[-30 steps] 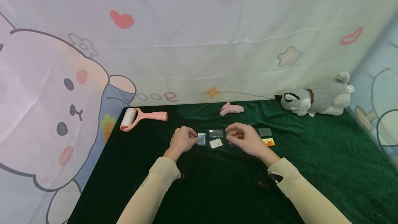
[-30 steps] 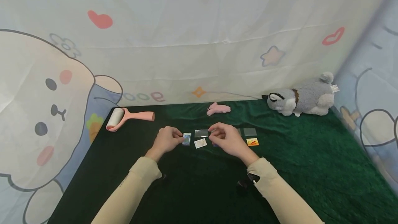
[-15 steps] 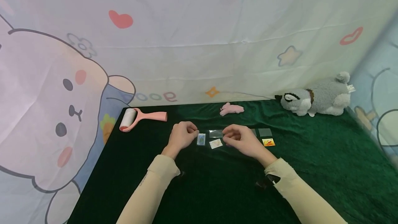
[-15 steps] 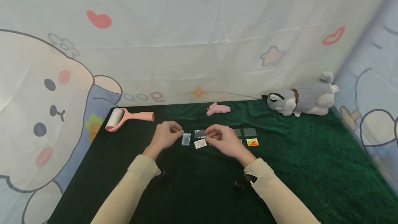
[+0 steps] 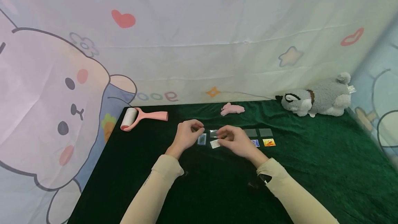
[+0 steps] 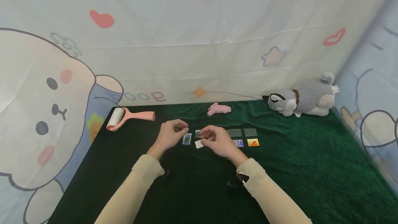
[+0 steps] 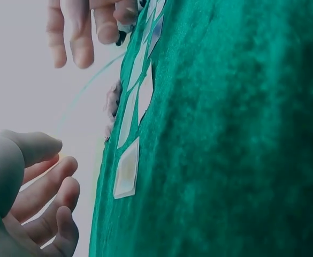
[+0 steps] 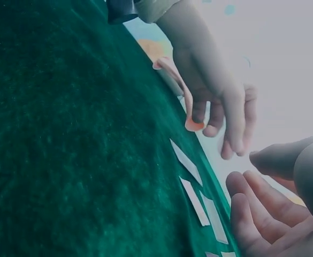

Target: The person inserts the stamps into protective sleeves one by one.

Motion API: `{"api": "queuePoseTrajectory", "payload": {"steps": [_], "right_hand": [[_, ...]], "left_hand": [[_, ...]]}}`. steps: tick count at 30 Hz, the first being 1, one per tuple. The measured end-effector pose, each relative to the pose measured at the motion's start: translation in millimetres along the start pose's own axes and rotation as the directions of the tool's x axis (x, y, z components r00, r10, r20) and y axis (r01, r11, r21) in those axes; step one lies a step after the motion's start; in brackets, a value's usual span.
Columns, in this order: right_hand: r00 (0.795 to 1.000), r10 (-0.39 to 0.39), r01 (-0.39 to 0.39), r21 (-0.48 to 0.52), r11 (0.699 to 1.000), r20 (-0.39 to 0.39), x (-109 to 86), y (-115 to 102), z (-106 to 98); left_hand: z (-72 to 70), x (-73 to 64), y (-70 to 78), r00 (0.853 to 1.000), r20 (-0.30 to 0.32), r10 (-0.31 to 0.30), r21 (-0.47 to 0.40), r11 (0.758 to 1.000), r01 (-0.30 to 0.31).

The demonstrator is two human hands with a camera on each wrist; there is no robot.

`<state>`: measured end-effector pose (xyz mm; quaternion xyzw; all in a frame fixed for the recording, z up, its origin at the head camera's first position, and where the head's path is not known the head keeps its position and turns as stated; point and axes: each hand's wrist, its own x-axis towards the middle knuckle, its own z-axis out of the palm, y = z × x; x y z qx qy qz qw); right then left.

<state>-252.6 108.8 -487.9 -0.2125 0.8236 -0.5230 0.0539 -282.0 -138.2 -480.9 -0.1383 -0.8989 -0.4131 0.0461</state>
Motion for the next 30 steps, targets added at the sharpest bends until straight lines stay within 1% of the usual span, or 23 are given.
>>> {"api": "queuePoseTrajectory", "payload": {"steps": [4, 6, 11, 14, 17, 20, 24, 30], "right_hand": [[0.999, 0.044, -0.044, 0.016, 0.999, -0.013, 1.4, 2, 5], [0.998, 0.054, -0.054, 0.026, 0.998, -0.020, 2.2, 4, 7], [0.995, 0.096, -0.094, 0.049, 0.994, -0.032, 5.5, 10, 13], [0.990, 0.133, -0.131, 0.033, 0.991, -0.043, 7.0, 11, 17], [0.986, 0.154, -0.154, -0.003, 0.988, -0.065, 8.4, 11, 19], [0.984, 0.153, -0.157, -0.036, 0.987, -0.093, 9.7, 11, 22], [0.979, 0.159, -0.168, -0.065, 0.984, -0.127, 10.5, 11, 24], [0.972, 0.173, -0.187, -0.077, 0.979, -0.159, 11.3, 12, 26]], "left_hand": [[3.4, 1.0, 2.1, 1.000, 0.021, 0.009, -0.010, 1.000, -0.009], [4.5, 1.2, 3.2, 0.999, 0.027, 0.017, -0.013, 1.000, -0.016], [6.5, 2.0, 4.1, 0.999, 0.031, 0.027, -0.026, 0.999, -0.026], [8.5, 2.8, 3.9, 0.999, 0.030, 0.033, -0.027, 0.999, -0.033], [11.2, 3.8, 3.2, 0.999, 0.028, 0.043, -0.026, 0.999, -0.042], [13.7, 4.9, 3.1, 0.998, 0.032, 0.045, -0.033, 0.998, -0.044], [15.3, 6.4, 4.3, 0.999, 0.039, 0.031, -0.038, 0.999, -0.030], [16.1, 9.8, 6.0, 0.999, 0.035, 0.020, -0.045, 0.999, -0.019]]}}
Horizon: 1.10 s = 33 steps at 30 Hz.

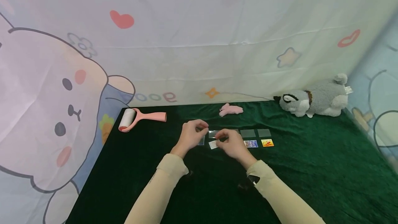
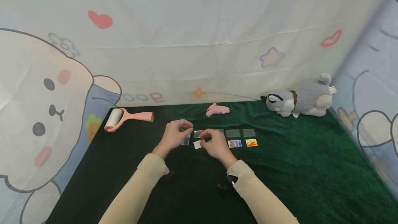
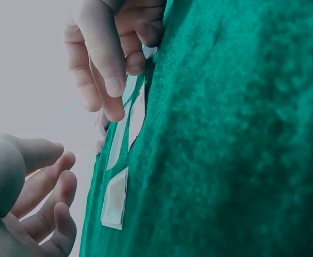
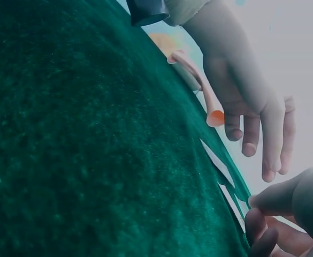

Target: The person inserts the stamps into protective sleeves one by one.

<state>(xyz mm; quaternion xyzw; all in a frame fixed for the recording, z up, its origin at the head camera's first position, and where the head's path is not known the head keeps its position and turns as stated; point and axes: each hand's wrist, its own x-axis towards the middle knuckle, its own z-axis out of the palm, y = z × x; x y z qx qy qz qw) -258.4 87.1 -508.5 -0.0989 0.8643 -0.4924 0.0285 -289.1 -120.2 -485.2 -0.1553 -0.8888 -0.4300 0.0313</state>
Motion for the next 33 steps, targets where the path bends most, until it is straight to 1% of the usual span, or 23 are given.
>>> {"api": "queuePoseTrajectory", "payload": {"steps": [5, 10, 15, 28, 33], "right_hand": [[1.000, 0.004, -0.005, -0.020, 1.000, -0.023, 0.7, 1, 3], [0.999, 0.014, -0.015, -0.040, 0.999, -0.042, -0.9, -2, 6], [0.998, 0.021, -0.024, -0.060, 0.998, -0.055, -2.1, -4, 9], [0.997, 0.017, -0.025, -0.102, 0.994, -0.072, -2.5, -6, 11], [0.997, 0.025, -0.032, -0.107, 0.994, -0.069, -2.9, -7, 11]], "left_hand": [[1.3, 3.2, -0.9, 1.000, -0.019, -0.005, -0.024, 1.000, 0.005], [4.1, 6.3, -3.6, 1.000, -0.027, 0.012, -0.042, 0.999, -0.013], [5.9, 7.4, -5.2, 0.999, -0.032, 0.018, -0.041, 0.999, -0.019], [4.5, 4.5, -2.9, 1.000, -0.010, -0.005, -0.025, 1.000, 0.004], [5.5, 4.0, -4.2, 1.000, -0.009, 0.001, -0.018, 1.000, -0.001]]}}
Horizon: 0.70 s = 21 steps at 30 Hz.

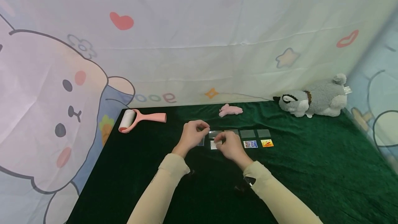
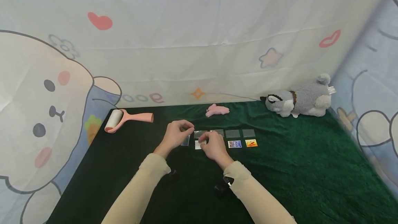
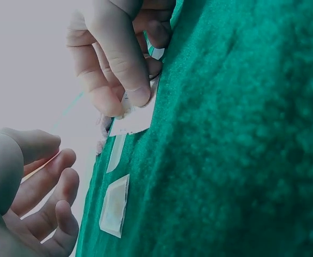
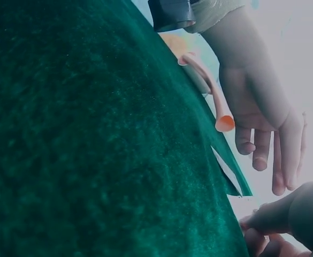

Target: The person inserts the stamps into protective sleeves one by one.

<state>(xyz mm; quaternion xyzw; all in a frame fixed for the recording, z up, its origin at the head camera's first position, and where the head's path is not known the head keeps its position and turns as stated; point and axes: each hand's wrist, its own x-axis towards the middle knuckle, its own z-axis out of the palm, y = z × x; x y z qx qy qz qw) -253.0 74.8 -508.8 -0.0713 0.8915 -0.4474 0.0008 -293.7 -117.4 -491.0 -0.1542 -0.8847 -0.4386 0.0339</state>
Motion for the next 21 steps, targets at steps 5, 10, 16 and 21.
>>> {"api": "queuePoseTrajectory", "payload": {"steps": [5, 10, 16, 21], "right_hand": [[1.000, 0.000, 0.001, -0.004, 1.000, 0.006, 0.0, -1, 0], [1.000, -0.012, 0.012, -0.013, 1.000, 0.017, 0.1, -3, -2], [0.999, -0.017, 0.018, -0.017, 1.000, 0.036, 0.8, -3, -4], [0.998, -0.038, 0.039, -0.011, 0.999, 0.050, 0.4, -5, -11]], "left_hand": [[-0.7, -0.5, 0.0, 1.000, -0.002, -0.002, 0.004, 1.000, 0.002], [-2.6, -0.8, 1.0, 1.000, 0.007, -0.005, -0.001, 1.000, 0.005], [-3.4, -1.4, 1.2, 1.000, 0.008, 0.014, -0.007, 1.000, -0.014], [-4.1, -1.0, 1.9, 1.000, 0.006, 0.021, -0.008, 1.000, -0.021]]}}
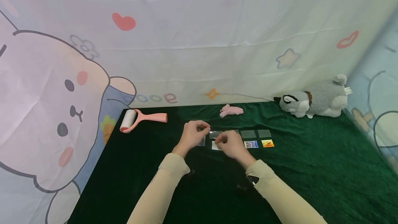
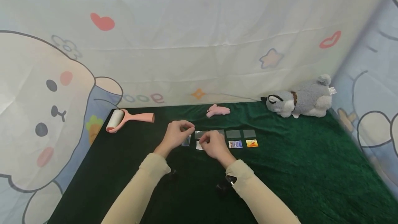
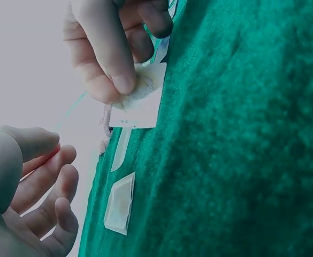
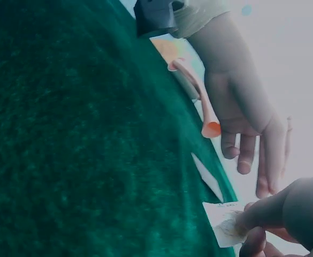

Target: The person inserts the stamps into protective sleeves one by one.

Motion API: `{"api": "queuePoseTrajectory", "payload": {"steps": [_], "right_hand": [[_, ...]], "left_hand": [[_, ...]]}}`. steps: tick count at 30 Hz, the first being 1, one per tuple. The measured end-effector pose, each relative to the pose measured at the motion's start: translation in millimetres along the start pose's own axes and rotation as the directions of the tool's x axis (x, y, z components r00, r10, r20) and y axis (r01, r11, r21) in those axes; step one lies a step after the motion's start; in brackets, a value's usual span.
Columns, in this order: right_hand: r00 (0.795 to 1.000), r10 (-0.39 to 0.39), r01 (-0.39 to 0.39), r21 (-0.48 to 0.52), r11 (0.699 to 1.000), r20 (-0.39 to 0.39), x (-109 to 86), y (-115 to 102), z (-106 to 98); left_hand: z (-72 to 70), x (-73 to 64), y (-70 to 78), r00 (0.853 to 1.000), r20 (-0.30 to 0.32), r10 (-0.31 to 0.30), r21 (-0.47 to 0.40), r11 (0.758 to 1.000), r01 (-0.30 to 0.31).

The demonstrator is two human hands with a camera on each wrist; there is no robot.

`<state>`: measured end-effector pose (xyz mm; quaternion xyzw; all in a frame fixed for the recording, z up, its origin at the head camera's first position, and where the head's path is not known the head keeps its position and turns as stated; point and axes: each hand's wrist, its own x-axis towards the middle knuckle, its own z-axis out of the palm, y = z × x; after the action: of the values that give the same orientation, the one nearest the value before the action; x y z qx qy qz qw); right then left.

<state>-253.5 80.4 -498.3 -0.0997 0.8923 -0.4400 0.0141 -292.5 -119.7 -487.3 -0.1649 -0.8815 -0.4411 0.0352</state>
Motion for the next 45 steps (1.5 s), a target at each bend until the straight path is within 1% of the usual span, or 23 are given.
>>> {"api": "queuePoseTrajectory", "payload": {"steps": [2, 9, 12, 18, 25, 30, 33, 38, 45], "right_hand": [[1.000, -0.016, 0.015, 0.011, 1.000, 0.008, 0.2, -1, -4], [0.998, -0.027, 0.021, 0.092, 0.996, 0.063, -1.8, -3, -20], [0.996, -0.058, 0.050, 0.109, 0.993, 0.072, -3.3, -2, -26], [0.991, -0.111, 0.098, 0.177, 0.979, 0.069, -8.0, 1, -37], [0.995, -0.084, 0.072, 0.207, 0.976, 0.052, -11.3, 8, -49], [0.997, -0.068, 0.057, 0.224, 0.973, 0.045, -13.4, 15, -54], [0.998, -0.054, 0.045, 0.228, 0.973, 0.033, -14.9, 18, -56], [0.998, -0.059, 0.053, 0.234, 0.971, 0.018, -13.9, 19, -59], [0.998, -0.068, 0.063, 0.238, 0.969, 0.011, -12.0, 18, -60]], "left_hand": [[-0.5, 1.0, 0.8, 1.000, 0.000, 0.001, -0.002, 1.000, -0.001], [-0.1, 5.7, 1.6, 1.000, 0.015, -0.001, -0.002, 1.000, 0.001], [0.7, 7.5, 1.8, 1.000, 0.030, 0.006, 0.006, 1.000, -0.006], [2.7, 9.8, 4.4, 0.998, 0.068, 0.005, 0.025, 1.000, -0.007], [11.0, 13.7, 3.4, 0.995, 0.100, -0.027, 0.087, 0.996, 0.019], [18.1, 15.1, 2.6, 0.989, 0.134, -0.056, 0.104, 0.994, 0.042], [21.8, 15.8, 1.9, 0.987, 0.147, -0.071, 0.129, 0.990, 0.052], [24.3, 18.2, 2.0, 0.985, 0.150, -0.081, 0.168, 0.984, 0.055], [26.4, 19.6, 2.1, 0.983, 0.171, -0.068, 0.199, 0.979, 0.034]]}}
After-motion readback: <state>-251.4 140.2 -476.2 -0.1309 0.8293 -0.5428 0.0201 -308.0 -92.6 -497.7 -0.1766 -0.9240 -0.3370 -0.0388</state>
